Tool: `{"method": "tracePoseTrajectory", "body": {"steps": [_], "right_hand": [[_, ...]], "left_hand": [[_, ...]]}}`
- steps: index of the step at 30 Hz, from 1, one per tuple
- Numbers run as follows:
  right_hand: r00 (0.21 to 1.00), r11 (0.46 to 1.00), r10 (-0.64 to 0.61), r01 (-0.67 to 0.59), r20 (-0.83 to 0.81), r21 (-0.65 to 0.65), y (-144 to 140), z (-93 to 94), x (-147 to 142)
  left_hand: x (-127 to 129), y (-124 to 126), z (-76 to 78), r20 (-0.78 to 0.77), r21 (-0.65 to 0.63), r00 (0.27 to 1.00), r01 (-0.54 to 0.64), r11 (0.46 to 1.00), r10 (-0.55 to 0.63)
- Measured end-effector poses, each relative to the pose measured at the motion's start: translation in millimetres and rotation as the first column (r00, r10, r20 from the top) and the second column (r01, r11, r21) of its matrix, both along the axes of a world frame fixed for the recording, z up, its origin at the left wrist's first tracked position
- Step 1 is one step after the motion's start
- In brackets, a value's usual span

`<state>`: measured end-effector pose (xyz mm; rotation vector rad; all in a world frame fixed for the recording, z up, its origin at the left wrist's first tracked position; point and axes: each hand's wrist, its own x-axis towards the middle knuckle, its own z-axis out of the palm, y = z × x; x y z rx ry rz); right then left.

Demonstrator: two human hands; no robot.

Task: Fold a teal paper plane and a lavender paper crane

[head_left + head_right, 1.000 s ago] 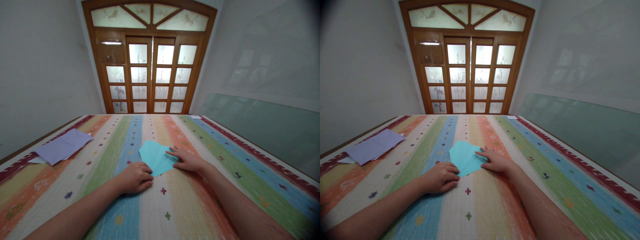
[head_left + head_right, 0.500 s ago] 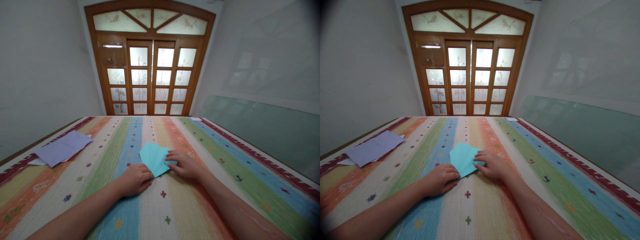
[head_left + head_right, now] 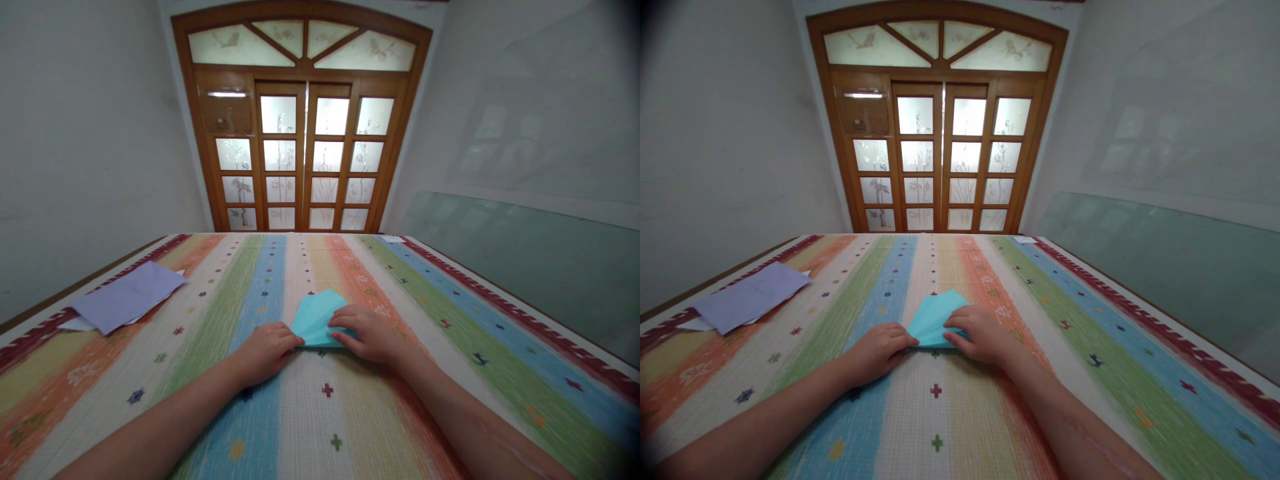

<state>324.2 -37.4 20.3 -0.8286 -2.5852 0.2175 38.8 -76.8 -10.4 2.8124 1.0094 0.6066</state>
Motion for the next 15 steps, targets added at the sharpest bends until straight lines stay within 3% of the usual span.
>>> {"method": "tracePoseTrajectory", "body": {"steps": [4,9,15], "right_hand": [[0.993,0.997,-0.049,0.055,-0.107,0.059,6.5,-4.4,5.7],[0.946,0.972,-0.181,0.213,-0.269,0.096,11.2,-6.0,10.3],[0.974,0.959,-0.209,0.222,-0.088,0.176,8.5,-10.7,-1.2]], "left_hand": [[-2.6,4.2,-3.6,0.027,-0.003,0.999,-0.021,1.0,0.021],[-5.4,6.6,-4.3,0.05,-0.026,0.999,0.0,1.0,0.001],[-4.4,2.2,0.3,0.063,-0.024,0.998,0.022,0.999,-0.021]]}}
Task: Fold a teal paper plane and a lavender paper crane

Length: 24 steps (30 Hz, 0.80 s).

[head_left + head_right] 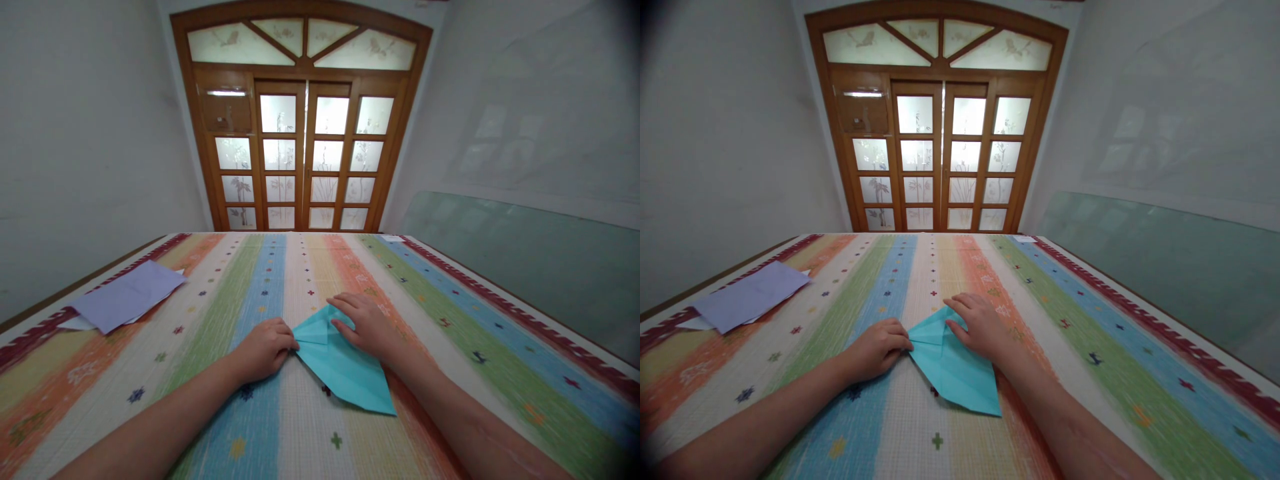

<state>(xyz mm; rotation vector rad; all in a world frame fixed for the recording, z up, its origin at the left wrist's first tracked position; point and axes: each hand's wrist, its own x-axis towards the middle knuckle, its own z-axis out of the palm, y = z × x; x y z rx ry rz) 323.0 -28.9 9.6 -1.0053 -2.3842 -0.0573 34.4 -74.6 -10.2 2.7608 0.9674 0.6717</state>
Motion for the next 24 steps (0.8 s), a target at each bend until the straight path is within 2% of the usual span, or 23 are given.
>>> {"method": "tracePoseTrajectory", "body": {"steps": [5,8,18,24], "right_hand": [[0.985,0.989,-0.127,0.134,0.121,-0.055,4.8,-20.6,-8.7],[0.977,0.983,-0.153,0.167,0.15,-0.082,5.8,-25.0,-13.6],[0.976,0.987,-0.048,0.079,0.214,-0.14,-5.6,-18.3,-26.6],[0.971,0.987,-0.063,0.095,0.232,-0.127,-5.3,-17.6,-27.8]], "left_hand": [[3.1,1.2,-3.1,0.037,0.009,0.994,-0.105,0.994,0.105],[5.2,5.1,-7.5,0.049,0.003,0.988,-0.149,0.989,0.149],[8.0,8.0,-8.5,0.072,0.006,0.963,-0.26,0.965,0.259],[5.3,14.8,-12.7,0.115,0.001,0.904,-0.415,0.91,0.412]]}}
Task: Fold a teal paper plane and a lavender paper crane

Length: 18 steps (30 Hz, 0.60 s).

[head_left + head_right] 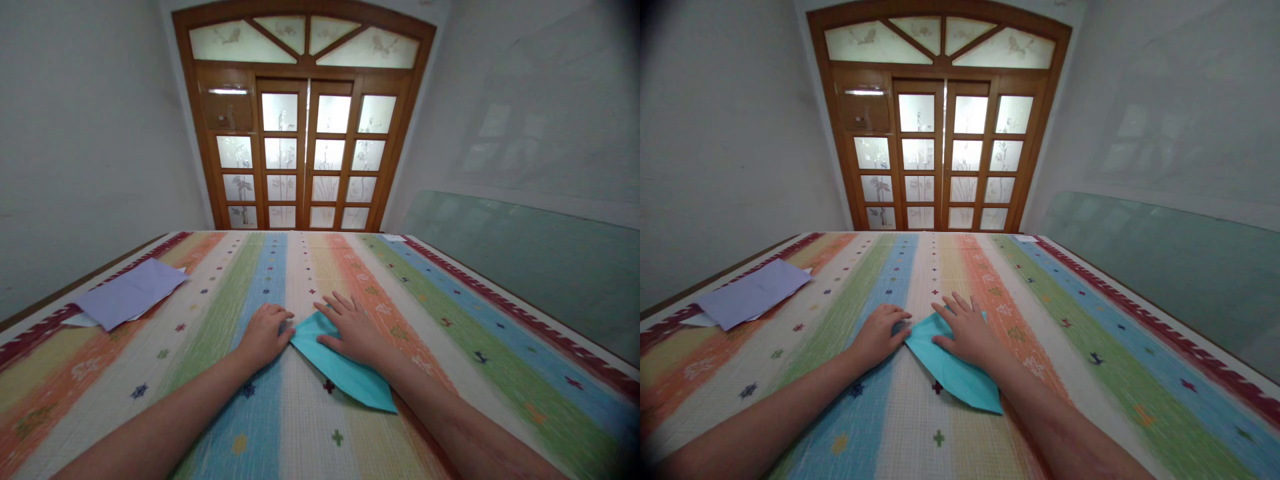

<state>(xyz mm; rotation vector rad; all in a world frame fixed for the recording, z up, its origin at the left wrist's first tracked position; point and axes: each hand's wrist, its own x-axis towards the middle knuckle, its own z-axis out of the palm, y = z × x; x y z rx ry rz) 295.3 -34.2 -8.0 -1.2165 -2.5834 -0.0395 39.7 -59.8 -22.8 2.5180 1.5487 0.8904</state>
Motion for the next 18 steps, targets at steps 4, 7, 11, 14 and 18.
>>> {"method": "tracePoseTrajectory", "body": {"steps": [4,7,11,14,18], "right_hand": [[1.0,1.0,0.005,-0.005,0.008,0.016,-1.8,1.8,-0.7],[1.0,0.999,0.014,-0.014,0.011,0.031,-2.6,2.5,-0.9],[0.999,0.997,0.033,-0.033,0.004,0.068,-3.8,5.1,1.2],[0.997,0.99,0.072,-0.066,-0.04,0.128,-5.9,11.6,6.1],[0.961,0.948,0.157,-0.081,-0.229,0.308,-7.0,24.6,17.3]], "left_hand": [[-1.2,1.9,-1.9,-0.016,-0.055,1.0,0.006,0.998,-0.007],[-1.6,1.7,-2.3,-0.005,-0.069,0.999,0.042,0.997,-0.042],[-2.7,2.4,-2.0,0.043,-0.082,0.996,0.079,0.993,-0.075],[-3.1,2.3,-0.3,0.073,-0.094,0.992,0.106,0.99,-0.099],[-2.6,-0.3,3.1,0.084,-0.143,0.987,0.146,0.979,-0.135]]}}
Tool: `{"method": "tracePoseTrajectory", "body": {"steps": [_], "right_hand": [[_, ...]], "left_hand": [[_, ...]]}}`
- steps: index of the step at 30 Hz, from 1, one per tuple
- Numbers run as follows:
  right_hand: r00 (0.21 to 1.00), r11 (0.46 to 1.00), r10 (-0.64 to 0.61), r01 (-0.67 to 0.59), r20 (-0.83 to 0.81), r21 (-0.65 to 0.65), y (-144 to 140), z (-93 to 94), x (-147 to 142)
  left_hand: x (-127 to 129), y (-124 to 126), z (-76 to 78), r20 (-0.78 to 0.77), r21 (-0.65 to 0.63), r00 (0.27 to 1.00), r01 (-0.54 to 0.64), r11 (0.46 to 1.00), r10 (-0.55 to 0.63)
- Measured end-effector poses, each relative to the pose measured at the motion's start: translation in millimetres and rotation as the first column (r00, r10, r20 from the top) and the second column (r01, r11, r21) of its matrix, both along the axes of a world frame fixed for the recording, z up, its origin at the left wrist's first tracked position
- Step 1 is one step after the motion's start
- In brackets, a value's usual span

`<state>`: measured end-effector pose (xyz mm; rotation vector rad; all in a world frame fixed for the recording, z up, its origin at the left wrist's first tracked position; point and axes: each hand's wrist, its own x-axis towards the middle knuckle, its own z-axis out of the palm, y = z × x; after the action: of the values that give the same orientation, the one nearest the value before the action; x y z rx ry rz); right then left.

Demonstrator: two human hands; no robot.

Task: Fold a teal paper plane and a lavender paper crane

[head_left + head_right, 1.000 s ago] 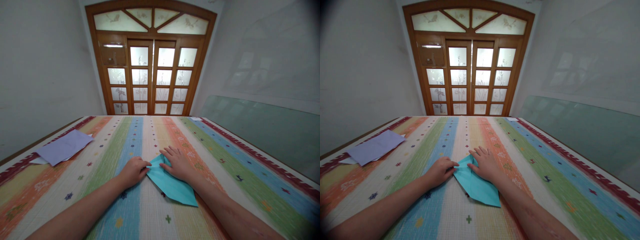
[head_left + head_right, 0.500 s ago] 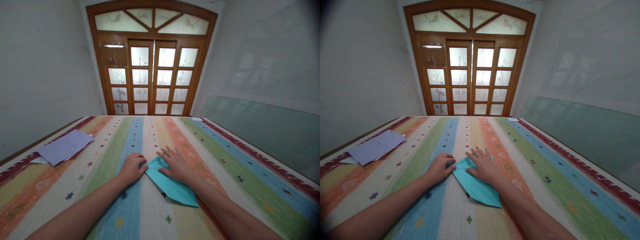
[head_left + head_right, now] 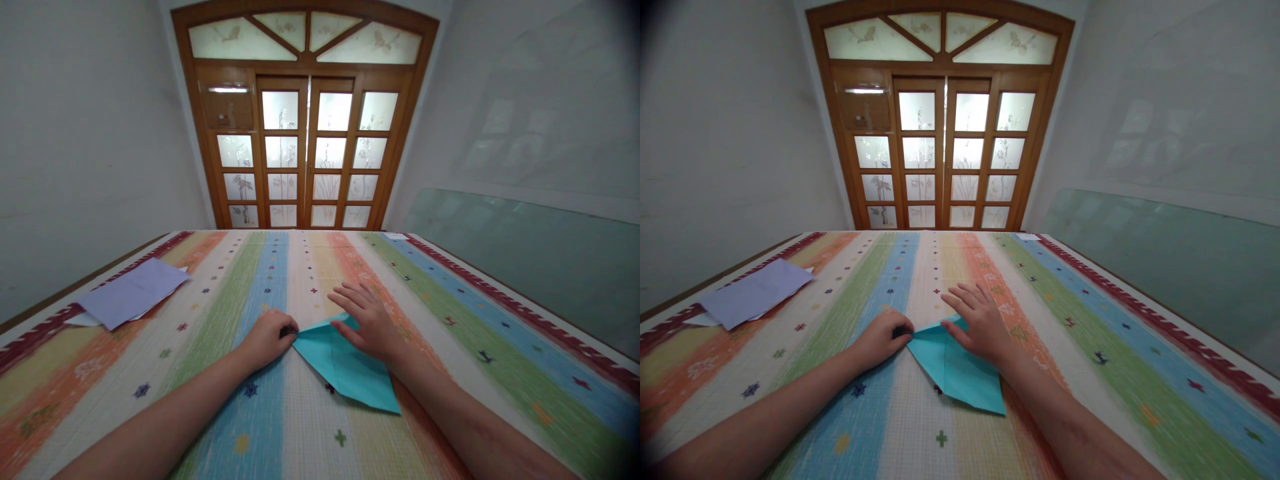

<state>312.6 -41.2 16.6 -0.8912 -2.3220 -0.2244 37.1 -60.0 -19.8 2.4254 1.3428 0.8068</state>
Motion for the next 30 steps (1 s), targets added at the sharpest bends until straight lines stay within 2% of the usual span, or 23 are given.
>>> {"method": "tracePoseTrajectory", "body": {"steps": [4,7,10,12,14,17,19,21,23,25,27,29,30], "right_hand": [[0.969,0.996,0.022,-0.001,-0.247,0.084,4.2,9.5,12.3],[0.953,0.998,0.041,-0.028,-0.3,0.047,6.4,14.0,18.8],[0.945,0.993,0.113,-0.119,-0.306,-0.002,5.2,18.3,22.9],[0.914,0.984,0.146,-0.172,-0.379,-0.037,4.7,20.1,25.3],[0.83,0.971,0.142,-0.223,-0.539,-0.087,7.2,19.8,28.2],[0.617,0.931,0.063,-0.319,-0.784,-0.176,16.4,14.5,32.4],[0.561,0.909,0.011,-0.351,-0.828,-0.225,22.2,9.9,33.2],[0.626,0.899,0.0,-0.342,-0.78,-0.274,23.8,6.9,30.6],[0.762,0.89,0.033,-0.317,-0.647,-0.327,19.1,6.9,24.0],[0.887,0.876,0.108,-0.298,-0.449,-0.379,9.0,9.8,14.4],[0.937,0.846,0.232,-0.326,-0.26,-0.421,-3.6,14.0,3.9],[0.927,0.81,0.366,-0.363,-0.087,-0.461,-15.2,17.5,-5.2],[0.919,0.796,0.394,-0.351,-0.018,-0.492,-19.7,18.5,-8.8]], "left_hand": [[-0.3,-2.2,1.6,0.01,-0.009,0.999,0.044,0.999,-0.044],[-1.6,-2.9,1.4,0.036,-0.004,0.997,0.07,0.998,-0.07],[-3.9,-3.3,1.2,0.057,-0.007,0.993,0.099,0.995,-0.099],[-6.2,-3.3,1.0,0.062,-0.003,0.991,0.117,0.993,-0.117],[-8.8,-2.7,0.4,0.063,0.0,0.988,0.14,0.99,-0.139],[-12.4,-1.2,-0.5,0.067,-0.005,0.978,0.198,0.98,-0.197],[-13.8,-0.2,-0.5,0.073,-0.003,0.967,0.245,0.97,-0.244],[-14.1,0.0,0.5,0.076,0.005,0.956,0.283,0.959,-0.283],[-13.5,-1.0,2.2,0.071,0.012,0.949,0.308,0.951,-0.308],[-12.4,-3.1,4.4,0.055,0.016,0.945,0.323,0.946,-0.323],[-11.2,-5.7,6.9,0.033,0.018,0.945,0.325,0.946,-0.325],[-10.0,-8.0,9.2,0.004,0.015,0.95,0.313,0.95,-0.313],[-9.5,-9.0,10.1,-0.011,0.011,0.953,0.304,0.953,-0.303]]}}
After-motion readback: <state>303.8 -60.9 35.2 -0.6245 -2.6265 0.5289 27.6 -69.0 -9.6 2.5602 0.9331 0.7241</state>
